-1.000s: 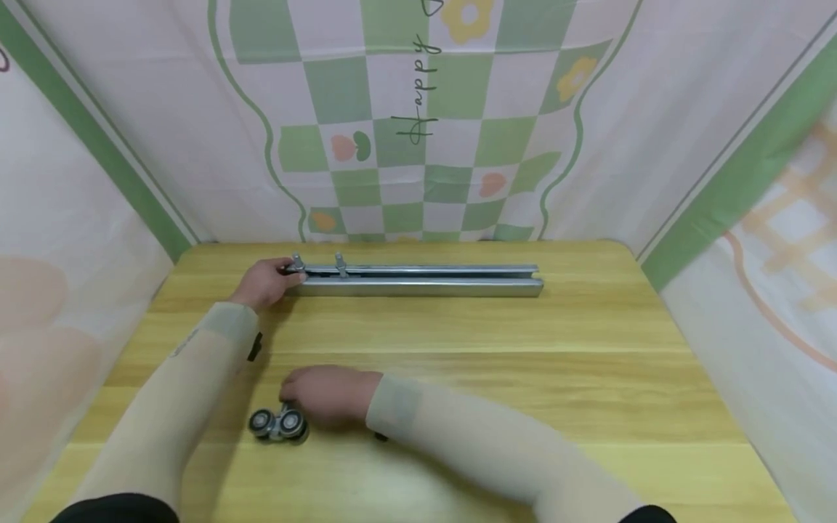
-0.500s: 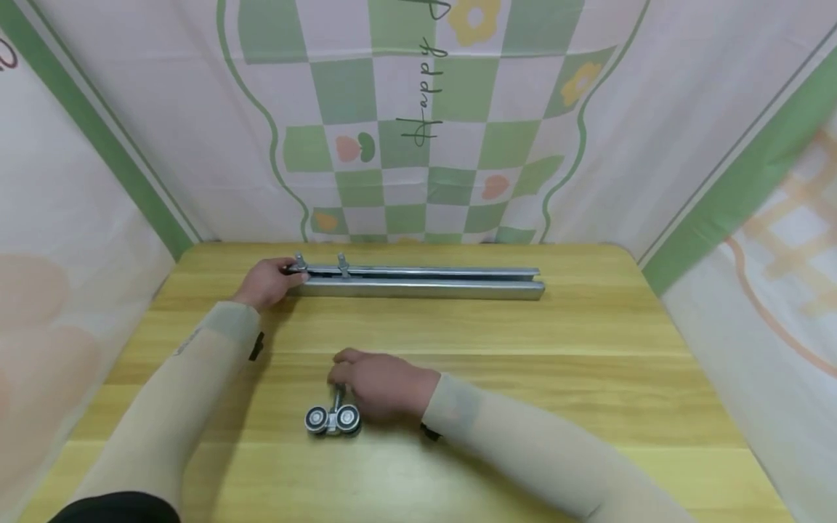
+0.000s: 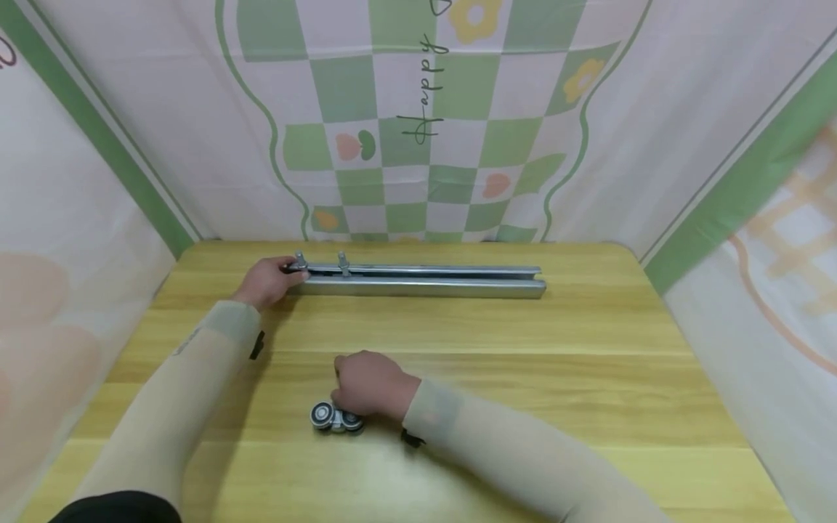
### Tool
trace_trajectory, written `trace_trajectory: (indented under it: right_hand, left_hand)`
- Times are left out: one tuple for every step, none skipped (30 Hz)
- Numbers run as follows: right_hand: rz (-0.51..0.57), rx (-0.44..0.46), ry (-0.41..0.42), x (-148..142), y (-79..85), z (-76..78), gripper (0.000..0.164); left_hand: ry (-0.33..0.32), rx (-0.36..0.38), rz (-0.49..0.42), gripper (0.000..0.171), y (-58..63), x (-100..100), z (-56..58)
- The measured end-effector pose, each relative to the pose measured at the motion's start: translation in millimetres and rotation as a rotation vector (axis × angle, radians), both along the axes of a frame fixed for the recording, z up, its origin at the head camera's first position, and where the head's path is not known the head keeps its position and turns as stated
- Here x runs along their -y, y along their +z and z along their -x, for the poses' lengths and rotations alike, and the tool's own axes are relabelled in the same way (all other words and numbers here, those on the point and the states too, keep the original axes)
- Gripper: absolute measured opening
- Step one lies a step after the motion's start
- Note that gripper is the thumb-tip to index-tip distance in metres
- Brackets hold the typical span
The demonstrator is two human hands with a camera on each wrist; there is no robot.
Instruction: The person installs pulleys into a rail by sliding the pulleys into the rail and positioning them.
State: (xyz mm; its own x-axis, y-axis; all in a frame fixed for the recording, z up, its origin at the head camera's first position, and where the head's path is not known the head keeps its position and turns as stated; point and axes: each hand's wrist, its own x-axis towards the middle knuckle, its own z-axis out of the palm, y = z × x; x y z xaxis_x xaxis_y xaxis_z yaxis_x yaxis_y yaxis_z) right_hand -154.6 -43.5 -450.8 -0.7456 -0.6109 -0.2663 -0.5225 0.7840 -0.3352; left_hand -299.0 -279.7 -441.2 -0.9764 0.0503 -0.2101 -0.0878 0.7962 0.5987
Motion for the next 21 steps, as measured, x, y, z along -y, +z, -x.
trace_trajectory:
  right_hand:
    - [-0.002,0.001,-0.003,-2.8,0.3,0.6,0.017]
    - [-0.003,0.006,-0.006,-6.2,0.6,1.2,0.016]
    - [-0.004,0.011,-0.012,-9.6,2.1,1.5,0.014]
    - [-0.010,0.015,-0.017,-13.0,3.4,1.9,0.013]
    - [-0.016,0.017,-0.028,-16.5,4.8,2.0,0.014]
    - [-0.023,0.022,-0.042,-19.8,6.8,1.9,0.015]
    - [-0.034,0.028,-0.056,-22.1,8.4,2.1,0.020]
    - [-0.044,0.033,-0.073,-24.1,10.3,2.0,0.027]
    - [-0.055,0.038,-0.088,-25.7,12.4,2.0,0.037]
    - [-0.065,0.046,-0.102,-27.1,13.7,2.2,0.047]
    - [-0.071,0.052,-0.111,-28.3,14.2,2.5,0.056]
    - [-0.074,0.060,-0.113,-29.3,14.8,2.9,0.060]
    - [-0.074,0.066,-0.109,-30.0,14.9,3.4,0.060]
    - [-0.070,0.070,-0.106,-30.7,14.3,3.8,0.056]
    - [-0.064,0.074,-0.104,-31.2,14.6,4.1,0.048]
    - [-0.054,0.078,-0.101,-31.6,14.2,4.6,0.039]
    - [-0.042,0.080,-0.101,-32.0,13.8,5.2,0.032]
    - [-0.029,0.082,-0.106,-32.2,13.5,5.8,0.027]
    - [-0.014,0.082,-0.112,-32.4,13.5,6.3,0.026]
    - [-0.003,0.078,-0.120,-32.7,13.4,6.8,0.026]
    - [0.005,0.071,-0.124,-33.0,13.7,7.3,0.026]
  left_hand:
    - [-0.003,-0.001,0.003,0.067,0.6,-0.5,0.1]
    - [-0.005,-0.003,0.007,0.066,0.8,-0.8,0.2]
    - [-0.006,-0.003,0.009,0.065,1.2,-1.1,0.1]
    - [-0.005,-0.002,0.009,0.065,1.4,-1.2,0.1]
    - [-0.006,-0.002,0.012,0.065,1.4,-1.3,0.1]
    - [-0.007,-0.003,0.017,0.065,1.5,-1.2,0.1]
    - [-0.009,-0.005,0.019,0.065,1.2,-0.9,-0.1]
    - [-0.009,-0.008,0.022,0.065,1.1,-0.5,-0.5]
    - [-0.010,-0.008,0.023,0.065,0.9,-0.4,-0.6]
    - [-0.009,-0.009,0.024,0.065,0.7,-0.2,-0.7]
    - [-0.010,-0.010,0.024,0.065,0.5,0.1,-0.7]
    - [-0.011,-0.011,0.024,0.066,0.3,0.3,-0.8]
    - [-0.010,-0.010,0.025,0.065,0.0,0.3,-0.7]
    - [-0.010,-0.010,0.027,0.065,-0.3,0.4,-0.6]
    - [-0.011,-0.008,0.027,0.065,-0.2,0.3,-0.8]
    - [-0.010,-0.006,0.024,0.065,-0.2,0.3,-1.0]
    - [-0.011,-0.005,0.022,0.066,-0.2,0.1,-1.0]
    - [-0.010,-0.006,0.021,0.066,-0.2,-0.2,-0.9]
    - [-0.010,-0.009,0.021,0.065,-0.3,-0.4,-0.7]
    - [-0.014,-0.014,0.022,0.065,-0.2,-0.5,-0.7]
    - [-0.016,-0.018,0.021,0.065,-0.2,-0.5,-0.6]
